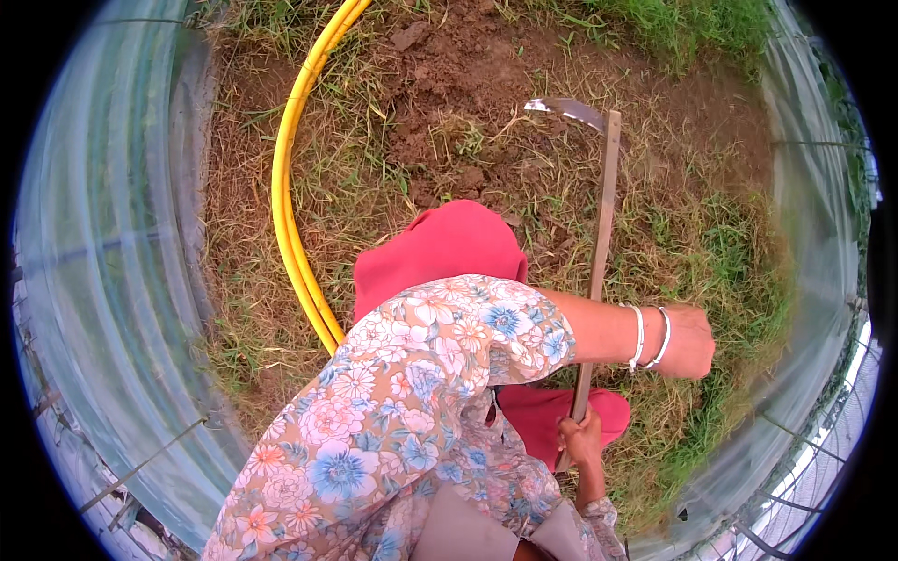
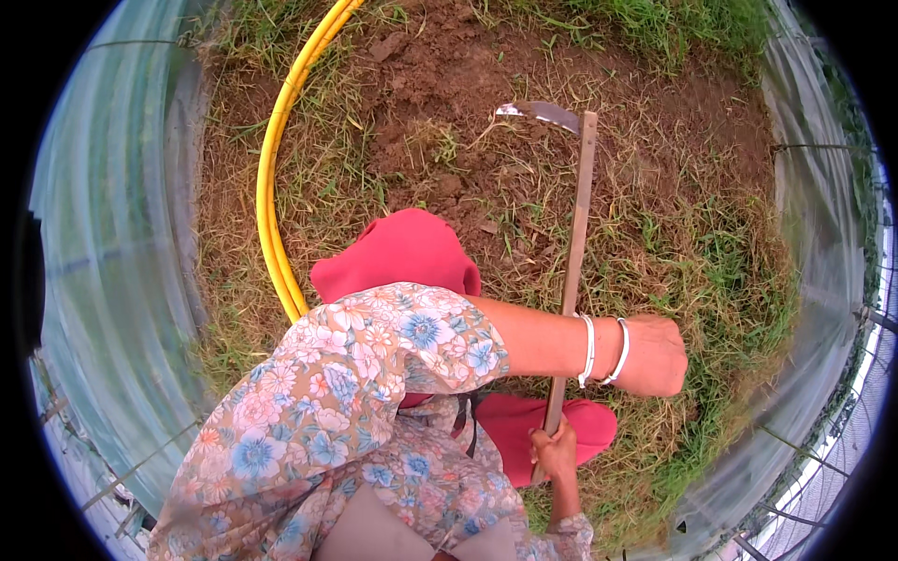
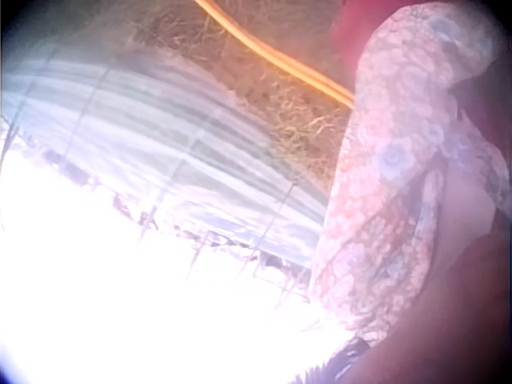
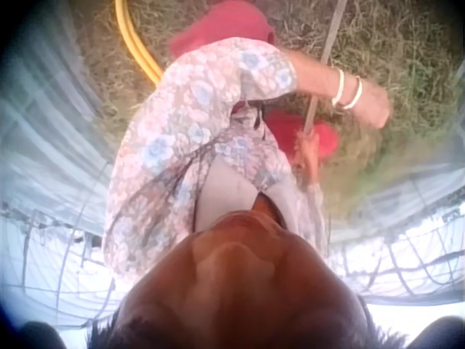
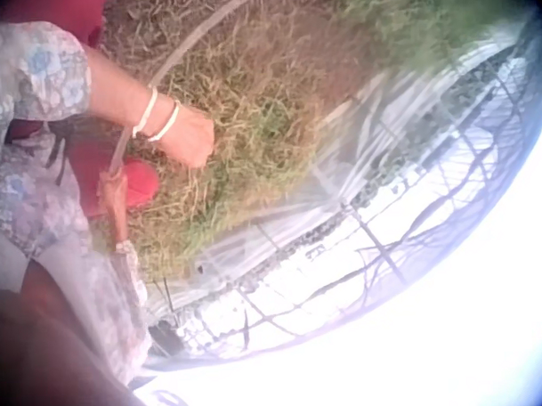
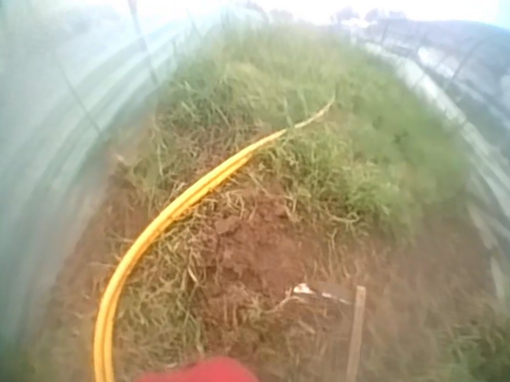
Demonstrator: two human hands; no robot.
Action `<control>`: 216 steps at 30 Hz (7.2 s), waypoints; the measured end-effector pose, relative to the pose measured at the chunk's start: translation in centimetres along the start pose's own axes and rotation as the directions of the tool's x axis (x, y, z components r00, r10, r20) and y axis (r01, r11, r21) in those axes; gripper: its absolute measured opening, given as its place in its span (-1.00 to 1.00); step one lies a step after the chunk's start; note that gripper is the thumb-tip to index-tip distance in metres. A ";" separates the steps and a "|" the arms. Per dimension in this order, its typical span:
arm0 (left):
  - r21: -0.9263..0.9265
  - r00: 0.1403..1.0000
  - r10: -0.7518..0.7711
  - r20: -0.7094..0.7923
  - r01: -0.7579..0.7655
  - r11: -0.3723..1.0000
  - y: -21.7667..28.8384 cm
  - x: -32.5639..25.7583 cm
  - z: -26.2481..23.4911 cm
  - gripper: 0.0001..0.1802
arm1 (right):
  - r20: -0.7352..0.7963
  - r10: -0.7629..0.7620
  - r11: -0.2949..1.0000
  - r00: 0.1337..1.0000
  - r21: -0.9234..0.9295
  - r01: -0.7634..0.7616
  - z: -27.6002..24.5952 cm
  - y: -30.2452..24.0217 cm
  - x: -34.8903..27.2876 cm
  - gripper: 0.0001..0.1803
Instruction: The person uses a sickle to cut and clear grass from the ground. They pull clumps of grass with one hand while using the sickle to slice through roots, clearing a patch of soil in an aisle next to a yellow hose.
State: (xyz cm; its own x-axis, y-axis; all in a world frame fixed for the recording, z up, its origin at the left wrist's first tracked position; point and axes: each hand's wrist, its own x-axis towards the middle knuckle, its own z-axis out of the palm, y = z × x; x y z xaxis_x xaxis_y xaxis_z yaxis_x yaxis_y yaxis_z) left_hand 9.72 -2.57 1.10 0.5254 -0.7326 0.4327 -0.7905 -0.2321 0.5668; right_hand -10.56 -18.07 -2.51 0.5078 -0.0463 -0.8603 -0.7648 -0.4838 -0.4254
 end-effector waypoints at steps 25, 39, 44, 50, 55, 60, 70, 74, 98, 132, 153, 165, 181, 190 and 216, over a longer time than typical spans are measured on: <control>0.106 0.989 0.065 -0.134 -0.051 0.993 -1.2 -1.6 -2.4 -0.90 | -0.070 -0.173 0.973 0.982 0.139 0.182 0.7 -3.7 4.9 -0.83; 0.248 0.525 -0.824 0.214 0.787 0.565 -27.0 -28.9 -7.2 0.21 | 0.205 0.042 0.869 0.978 0.476 -0.137 3.6 2.0 6.4 -0.83; 0.273 0.293 -0.845 0.448 0.855 0.442 -26.5 -27.2 -3.6 0.54 | 0.214 0.082 0.839 0.973 0.512 -0.183 3.8 2.6 4.7 -0.84; 0.622 0.203 -0.929 0.311 0.696 0.360 -26.3 -32.4 0.4 -0.07 | 0.274 0.043 0.801 0.961 0.566 -0.197 4.1 2.1 5.6 -0.81; 0.459 0.462 -0.846 0.267 0.711 0.533 -23.1 -28.6 -7.3 -0.64 | 0.300 0.009 0.784 0.954 0.589 -0.193 3.7 3.1 6.3 -0.80; 0.317 0.427 -0.901 0.076 0.846 0.428 -16.5 -18.4 -19.9 -0.72 | 0.333 0.012 0.779 0.943 0.588 -0.218 3.7 2.8 6.7 -0.76; 0.054 0.909 -0.416 0.010 0.415 0.908 -10.2 -4.1 -16.5 -0.26 | 0.298 -0.033 0.795 0.954 0.586 -0.155 3.8 3.4 5.9 -0.79; 0.378 0.829 -0.559 -0.021 0.525 0.763 -20.1 -12.3 -10.1 -0.50 | 0.287 -0.028 0.804 0.958 0.575 -0.149 4.2 3.0 5.5 -0.80; 0.202 0.340 -0.790 -0.510 0.940 0.275 -6.7 -32.0 -17.5 -0.43 | 0.232 -0.341 0.663 0.911 -0.628 0.408 -5.7 -2.3 7.5 -0.63; 0.520 0.685 -0.570 0.454 0.316 0.794 12.7 -8.4 -7.2 -0.67 | -0.084 -0.674 0.731 0.734 0.064 0.679 0.8 -12.6 13.3 -0.66; 0.520 0.710 -0.609 0.353 0.393 0.759 13.9 -13.0 -10.2 -0.64 | 0.527 -0.273 0.962 0.805 0.149 0.228 11.7 -17.4 20.3 -0.83; 0.510 0.769 -0.629 0.111 0.499 0.700 13.8 -15.4 -14.9 -0.66 | 0.476 -0.313 0.932 0.822 0.319 0.171 13.1 -7.1 8.7 -0.87; 0.483 0.753 -0.614 0.235 0.458 0.746 15.6 -13.3 -11.9 -0.71 | -0.126 -0.670 0.742 0.732 -0.110 0.661 12.8 -15.8 20.4 -0.67; 0.475 0.780 -0.593 0.200 0.452 0.755 15.2 -13.6 -10.1 -0.68 | 0.385 -0.442 0.714 0.810 -0.396 0.577 10.2 3.5 16.4 -0.60; 0.512 0.748 -0.644 0.161 0.495 0.702 15.2 -16.0 -11.2 -0.78 | 0.193 -0.386 0.921 0.902 0.127 0.368 13.5 -7.7 12.7 -0.69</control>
State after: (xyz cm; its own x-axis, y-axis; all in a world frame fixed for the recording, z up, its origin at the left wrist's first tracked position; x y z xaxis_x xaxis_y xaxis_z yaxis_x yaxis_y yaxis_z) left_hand -7.20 12.79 10.62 0.8515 -0.5011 -0.1543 -0.4563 -0.8532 0.2527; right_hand -3.58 -3.17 -13.98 0.6771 0.3137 -0.6657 -0.5684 -0.3516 -0.7438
